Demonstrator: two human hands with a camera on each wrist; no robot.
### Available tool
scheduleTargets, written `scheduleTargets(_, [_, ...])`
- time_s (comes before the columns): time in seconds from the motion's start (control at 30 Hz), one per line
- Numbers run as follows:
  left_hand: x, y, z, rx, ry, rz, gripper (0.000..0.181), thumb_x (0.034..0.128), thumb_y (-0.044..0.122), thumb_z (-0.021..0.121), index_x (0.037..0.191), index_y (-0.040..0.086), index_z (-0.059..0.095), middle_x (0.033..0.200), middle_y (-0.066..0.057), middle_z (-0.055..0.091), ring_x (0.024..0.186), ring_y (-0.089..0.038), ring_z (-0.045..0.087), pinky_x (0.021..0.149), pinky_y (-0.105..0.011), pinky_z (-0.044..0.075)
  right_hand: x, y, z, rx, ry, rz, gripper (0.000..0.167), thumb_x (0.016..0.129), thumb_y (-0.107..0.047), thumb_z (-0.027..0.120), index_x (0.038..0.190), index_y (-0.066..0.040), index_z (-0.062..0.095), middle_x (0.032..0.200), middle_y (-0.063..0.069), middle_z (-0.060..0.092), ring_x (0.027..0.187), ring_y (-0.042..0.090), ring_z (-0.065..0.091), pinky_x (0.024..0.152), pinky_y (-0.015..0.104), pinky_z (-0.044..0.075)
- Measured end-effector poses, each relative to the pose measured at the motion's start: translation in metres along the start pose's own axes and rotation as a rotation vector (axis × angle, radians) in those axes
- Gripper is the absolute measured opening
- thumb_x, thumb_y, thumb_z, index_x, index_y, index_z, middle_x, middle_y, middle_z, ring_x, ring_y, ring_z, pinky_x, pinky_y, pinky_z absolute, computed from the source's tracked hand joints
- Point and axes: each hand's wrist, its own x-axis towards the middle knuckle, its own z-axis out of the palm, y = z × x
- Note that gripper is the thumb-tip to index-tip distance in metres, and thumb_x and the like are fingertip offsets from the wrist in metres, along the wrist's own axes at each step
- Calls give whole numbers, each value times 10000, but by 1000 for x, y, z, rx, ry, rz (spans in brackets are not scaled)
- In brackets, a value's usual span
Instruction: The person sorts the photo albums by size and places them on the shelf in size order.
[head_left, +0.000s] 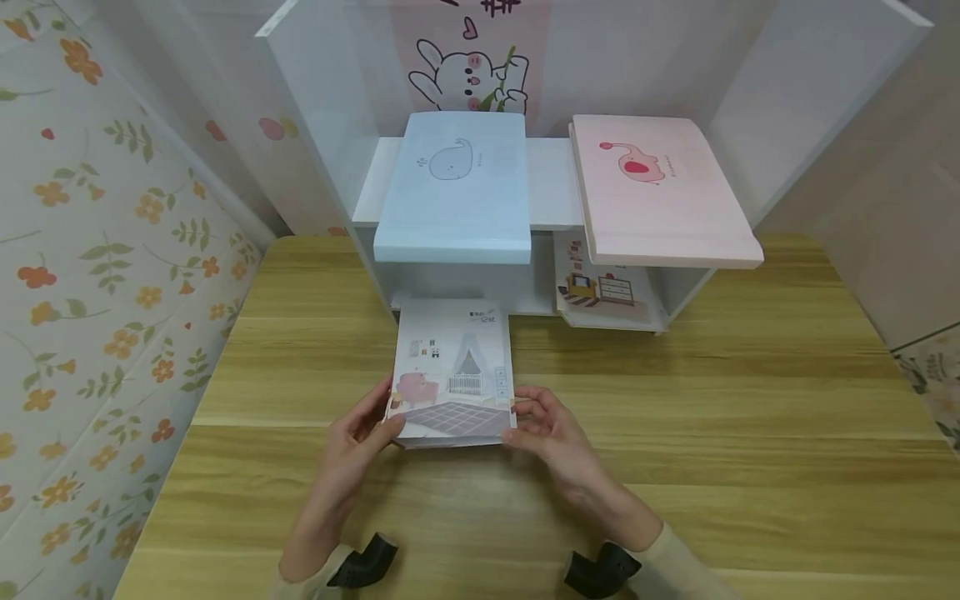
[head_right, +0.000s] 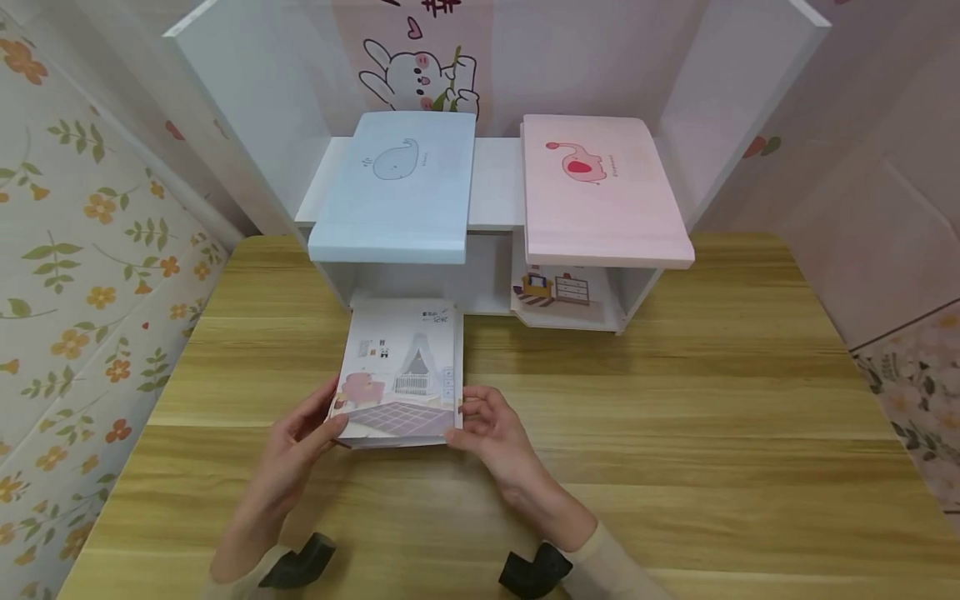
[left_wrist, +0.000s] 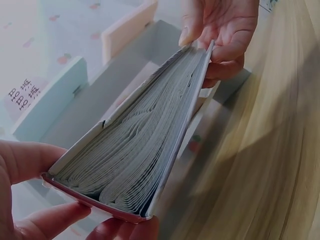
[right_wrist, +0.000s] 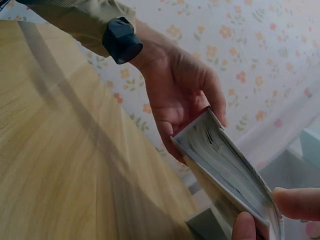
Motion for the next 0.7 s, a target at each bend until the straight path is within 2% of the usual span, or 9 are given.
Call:
scheduleTargets(0.27, [10,3,6,-7,-45,-19,567,881,-4,592,1408,-12,384,1464,-144,353,1333,-242,309,940,-108,348,3,-7,-9,6,19,-7,540,794,109,612,1284,38,397,1044,106,578,906,190,583,745,254,493])
scheduleTargets(0.5, [16,5,10,-73,-70,11,563,876,-61,560,1404,-47,365,1460,-181,344,1335,-266,303,939,-131,371,5,-11,-13,33,13,-24,549,806,112,601,1300,70,366,1041,101,566,895,163,583,754,239,498])
scheduleTargets(0.7, [20,7,12,-81,-72,28,559,868,-69,557,1395,-59,371,1449,-193,356,1327,-261,317,947,-135,366,7,-14,-14,37,25,-27,554,807,125,590,1309,77,361,1039,99,562,885,153,584,749,228,491])
